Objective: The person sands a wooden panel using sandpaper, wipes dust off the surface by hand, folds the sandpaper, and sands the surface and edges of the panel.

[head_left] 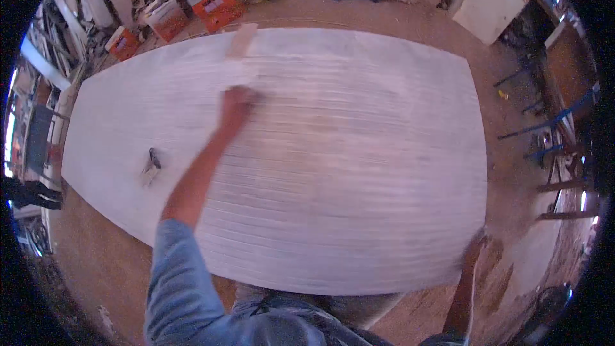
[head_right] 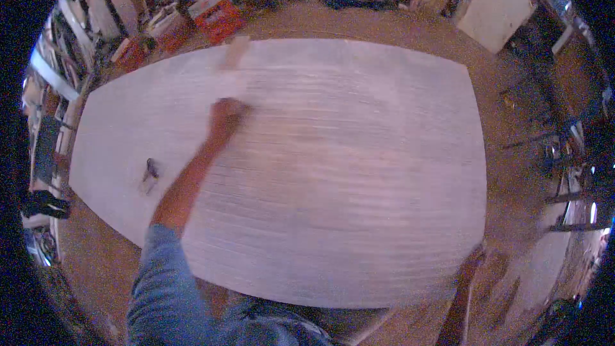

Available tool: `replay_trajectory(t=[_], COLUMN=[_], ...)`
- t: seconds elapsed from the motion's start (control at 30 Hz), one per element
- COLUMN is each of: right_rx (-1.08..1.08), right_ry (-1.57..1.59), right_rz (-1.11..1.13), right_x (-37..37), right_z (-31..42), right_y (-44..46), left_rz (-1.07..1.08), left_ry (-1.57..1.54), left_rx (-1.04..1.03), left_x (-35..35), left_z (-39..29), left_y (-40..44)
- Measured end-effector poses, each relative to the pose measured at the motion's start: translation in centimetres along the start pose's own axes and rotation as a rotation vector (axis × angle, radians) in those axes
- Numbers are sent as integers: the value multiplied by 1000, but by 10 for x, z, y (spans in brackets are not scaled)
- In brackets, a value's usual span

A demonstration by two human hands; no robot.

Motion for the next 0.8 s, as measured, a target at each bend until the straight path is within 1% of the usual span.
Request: replay_trajectory(t=[0.03,0.07,0.13,0.17,0.2,0.23,0.27,0.3,0.33,0.37,0.4,0.43,0.47,0.53,0.57,0.6,0.63,0.67,0.7,0.73,0.8], right_rx=[0,5,6,5,4,7,12,20,22,26,23,22,30,38,38,42,41,37,37,39,44], right_ry=[10,14,20,26,30,30,29,21,9,1,-10,-15,-35,-49,-48,-48,-51,-45,-41,-35,-37], right_rz=[4,0,1,5,7,11,6,8,4,0,-1,-3,-10,-18,-23,-28,-30,-34,-42,-47,-61], right_x=[-4,-4,-7,-7,-8,-10,-6,-8,-7,-9,-6,-2,-1,1,2,1,-3,-3,-4,-7,-9], right_z=[0,-1,-1,-3,-3,-3,-5,-5,-6,-6,-9,-9,-9,-7,-6,-3,-1,-1,0,4,8], right_y=[1,1,2,3,2,1,-1,-2,-1,-2,-3,0,-1,-1,2,3,3,5,6,6,6], left_rz=[45,-64,-18,-54,-92,-57,-158,143,-178,45,-59,14,9,134,58,-138,22,38,55,34,129], left_ry=[163,95,-30,-14,-2,78,-53,-108,-232,-92,-175,-219,-216,-71,-226,-141,-112,-12,160,45,-81], left_rx=[-28,-45,-250,-319,-388,-425,-542,-396,-562,-441,-428,-352,-335,-449,-503,-599,-516,-415,-394,-388,-179], left_x=[46,69,40,8,-16,-44,-50,-74,-80,-101,-87,-90,-82,-70,-66,-46,-46,-31,-9,26,51], left_z=[-3,-4,-18,-37,-83,-129,-187,-234,-280,-322,-351,-362,-352,-318,-268,-219,-160,-104,-60,-35,-26], left_y=[0,-3,12,16,28,38,49,70,77,93,99,106,105,94,83,62,55,39,28,18,18])
Point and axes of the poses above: each hand's wrist, its own y-axis towards the middle knuckle, its own x-axis out of the back of the hand, z = x × y, the point moved 7 cm from there along y, towards the middle knuckle, and after that the axes turned 6 degrees about y, right-handed, at the moved point
